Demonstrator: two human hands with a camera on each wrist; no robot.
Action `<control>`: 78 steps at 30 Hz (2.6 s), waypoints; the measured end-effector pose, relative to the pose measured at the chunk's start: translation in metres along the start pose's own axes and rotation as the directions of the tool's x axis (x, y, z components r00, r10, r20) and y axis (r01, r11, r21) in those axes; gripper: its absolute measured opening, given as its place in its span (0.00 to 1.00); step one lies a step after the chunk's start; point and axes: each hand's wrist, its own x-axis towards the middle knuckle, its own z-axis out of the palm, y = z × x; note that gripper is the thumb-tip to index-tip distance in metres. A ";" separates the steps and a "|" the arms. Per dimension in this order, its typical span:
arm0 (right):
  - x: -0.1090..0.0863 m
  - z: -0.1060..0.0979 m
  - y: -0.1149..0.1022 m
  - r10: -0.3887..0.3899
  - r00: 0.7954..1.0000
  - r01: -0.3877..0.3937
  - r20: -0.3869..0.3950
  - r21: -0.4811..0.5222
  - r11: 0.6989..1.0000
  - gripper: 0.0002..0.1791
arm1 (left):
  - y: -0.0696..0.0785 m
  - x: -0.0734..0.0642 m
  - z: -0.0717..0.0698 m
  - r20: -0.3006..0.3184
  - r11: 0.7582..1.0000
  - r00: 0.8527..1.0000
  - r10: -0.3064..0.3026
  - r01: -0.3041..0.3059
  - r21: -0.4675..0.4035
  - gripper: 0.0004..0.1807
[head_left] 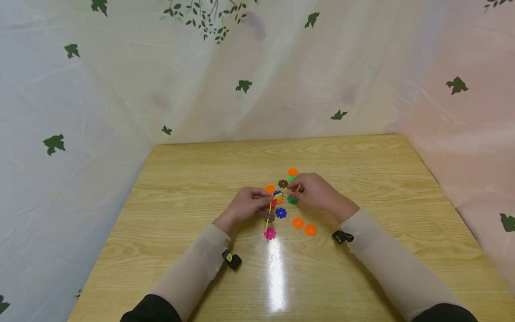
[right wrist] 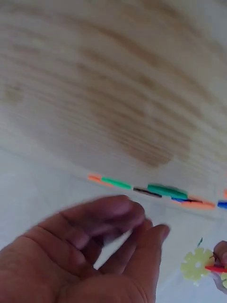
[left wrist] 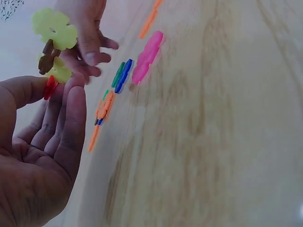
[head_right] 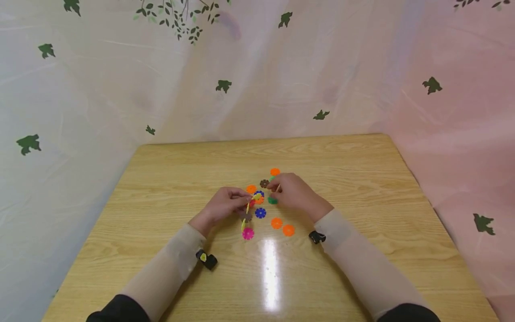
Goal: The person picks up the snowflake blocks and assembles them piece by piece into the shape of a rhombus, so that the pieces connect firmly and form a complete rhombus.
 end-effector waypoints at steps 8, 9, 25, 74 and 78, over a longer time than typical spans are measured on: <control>0.003 0.000 0.008 0.041 0.995 -0.028 0.095 -0.137 0.990 0.15 | 0.000 -0.001 0.003 0.010 1.000 1.000 -0.013 0.013 -0.028 0.11; 0.003 0.001 0.008 0.046 0.994 -0.033 0.097 -0.130 0.991 0.13 | 0.000 -0.001 0.003 0.008 0.999 1.000 -0.016 0.016 -0.035 0.11; 0.005 -0.002 0.027 0.066 0.994 -0.087 0.083 0.287 0.954 0.11 | -0.004 0.004 0.004 0.017 1.000 1.000 0.003 -0.003 -0.019 0.10; -0.001 0.002 0.018 0.056 0.994 -0.085 0.089 0.370 0.925 0.06 | -0.004 0.005 0.012 -0.006 0.997 1.000 -0.012 0.012 -0.082 0.12; -0.013 0.000 0.017 0.000 0.982 -0.035 0.190 0.184 0.982 0.06 | -0.005 0.004 0.011 -0.045 0.991 0.999 -0.024 0.018 -0.129 0.11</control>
